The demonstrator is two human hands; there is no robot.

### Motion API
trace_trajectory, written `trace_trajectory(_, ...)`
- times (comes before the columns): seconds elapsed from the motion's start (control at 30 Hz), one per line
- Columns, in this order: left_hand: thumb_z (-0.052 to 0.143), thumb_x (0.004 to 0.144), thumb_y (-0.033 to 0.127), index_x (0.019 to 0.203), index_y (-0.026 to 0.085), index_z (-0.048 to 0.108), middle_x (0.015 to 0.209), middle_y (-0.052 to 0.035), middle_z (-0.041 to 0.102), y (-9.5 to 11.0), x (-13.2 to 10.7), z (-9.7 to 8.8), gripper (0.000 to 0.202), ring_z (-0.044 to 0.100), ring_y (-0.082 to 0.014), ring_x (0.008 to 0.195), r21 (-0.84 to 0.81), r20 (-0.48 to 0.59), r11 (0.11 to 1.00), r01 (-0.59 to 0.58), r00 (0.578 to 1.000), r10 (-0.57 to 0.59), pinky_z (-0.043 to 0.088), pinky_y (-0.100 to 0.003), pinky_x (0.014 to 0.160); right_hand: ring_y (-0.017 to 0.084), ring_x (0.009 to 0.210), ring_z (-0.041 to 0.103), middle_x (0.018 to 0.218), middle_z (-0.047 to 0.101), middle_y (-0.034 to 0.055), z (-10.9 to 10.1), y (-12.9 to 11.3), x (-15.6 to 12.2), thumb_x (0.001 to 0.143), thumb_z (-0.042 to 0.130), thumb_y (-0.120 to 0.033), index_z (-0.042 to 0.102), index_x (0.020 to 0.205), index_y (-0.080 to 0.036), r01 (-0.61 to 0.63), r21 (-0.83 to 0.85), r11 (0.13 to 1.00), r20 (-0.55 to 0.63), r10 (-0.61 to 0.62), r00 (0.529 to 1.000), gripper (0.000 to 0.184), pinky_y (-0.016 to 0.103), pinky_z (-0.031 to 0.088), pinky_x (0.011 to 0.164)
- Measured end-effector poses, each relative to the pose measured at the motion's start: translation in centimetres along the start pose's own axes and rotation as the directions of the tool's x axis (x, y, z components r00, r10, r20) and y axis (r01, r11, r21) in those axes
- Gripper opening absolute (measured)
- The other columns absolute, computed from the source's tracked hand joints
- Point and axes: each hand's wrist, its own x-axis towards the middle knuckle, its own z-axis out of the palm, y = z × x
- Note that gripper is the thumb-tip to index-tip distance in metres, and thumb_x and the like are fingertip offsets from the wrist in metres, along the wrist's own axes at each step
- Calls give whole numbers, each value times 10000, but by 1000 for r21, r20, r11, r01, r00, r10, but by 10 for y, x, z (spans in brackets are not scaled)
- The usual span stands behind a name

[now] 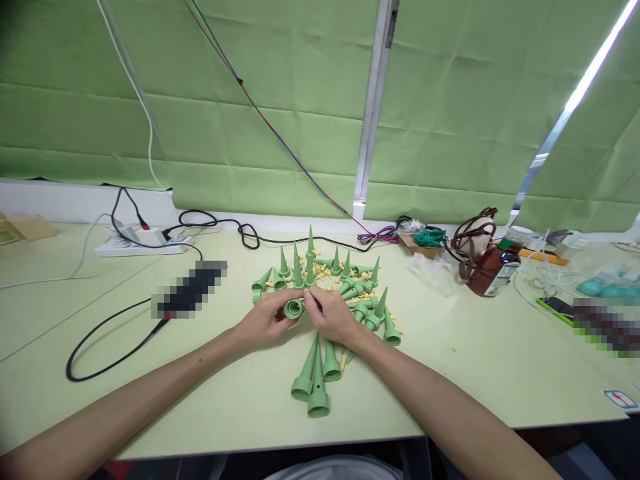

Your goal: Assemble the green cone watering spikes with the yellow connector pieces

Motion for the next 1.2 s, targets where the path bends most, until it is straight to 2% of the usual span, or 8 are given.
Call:
trace_trajectory(0.27, 504, 746, 73, 1264, 208, 470, 947, -25, 635, -4, 0, 0, 536, 457, -67, 509, -56, -41, 993, 101, 994, -104, 380, -206, 515, 127, 549, 384, 630, 417, -31, 0, 0, -1, 1017, 369, -307, 389, 733, -221, -22, -8, 1000, -43, 22, 999, 297, 256, 327, 550)
trace_trajectory(0.37, 477, 859, 141, 1190, 208, 447, 972, -29, 590, -1, 2, -1, 339, 493, -72, 560, -141, -65, 981, 132, 988, -142, 392, -207, 536, 128, 552, 404, 638, 435, -29, -1, 1, -1, 1021, 371, -317, 413, 760, -220, -34, -3, 999, -69, 34, 997, 281, 252, 338, 555)
trace_trajectory(0.47, 450, 957, 283, 1052, 206, 448, 872, 1, 556, 4, 4, -2, 122, 455, -72, 535, -247, -108, 949, 193, 968, -225, 363, -208, 507, 127, 555, 414, 643, 450, -31, 0, 2, -1, 1019, 387, -313, 434, 787, -218, -29, 9, 1000, -98, 29, 995, 255, 246, 345, 561)
trace_trajectory(0.57, 441, 981, 399, 925, 204, 452, 680, 52, 487, 8, 6, -3, 203, 402, -75, 476, -387, -99, 889, 246, 947, -305, 329, -211, 472, 132, 565, 421, 645, 457, -29, 0, 3, -1, 1017, 395, -309, 448, 797, -217, -31, 9, 999, -122, 32, 992, 244, 246, 348, 567)
trace_trajectory(0.7, 392, 989, 487, 682, 183, 440, 478, 65, 392, 6, 6, -2, 435, 404, -91, 428, -492, 32, 821, 289, 949, -315, 327, -229, 462, 132, 572, 432, 649, 463, -26, 1, 4, -1, 1018, 397, -306, 468, 804, -214, -34, 0, 999, -136, 34, 990, 243, 247, 354, 577)
trace_trajectory(0.77, 404, 981, 509, 636, 178, 442, 439, 62, 395, 4, 6, 0, 479, 412, -95, 413, -500, 69, 808, 311, 945, -321, 328, -236, 460, 130, 583, 443, 664, 474, -23, 1, 4, -1, 1018, 400, -299, 482, 818, -210, -28, 1, 1000, -127, 28, 992, 233, 245, 361, 589)
trace_trajectory(1.03, 481, 954, 502, 666, 173, 462, 459, 69, 403, 2, 5, 0, 438, 436, -89, 422, -501, 61, 821, 272, 958, -280, 357, -228, 473, 121, 589, 446, 686, 491, -24, -1, 2, 0, 1016, 409, -278, 492, 823, -205, -11, 26, 1000, -76, 13, 997, 222, 239, 347, 593)
trace_trajectory(1.2, 544, 925, 472, 767, 159, 539, 486, 73, 415, 6, 6, -3, 351, 392, -73, 408, -453, 72, 842, 293, 954, -293, 296, -213, 424, 121, 595, 430, 690, 467, -27, -1, 2, 0, 1015, 407, -280, 469, 804, -207, -28, 13, 1000, -45, 29, 999, 231, 244, 341, 603)
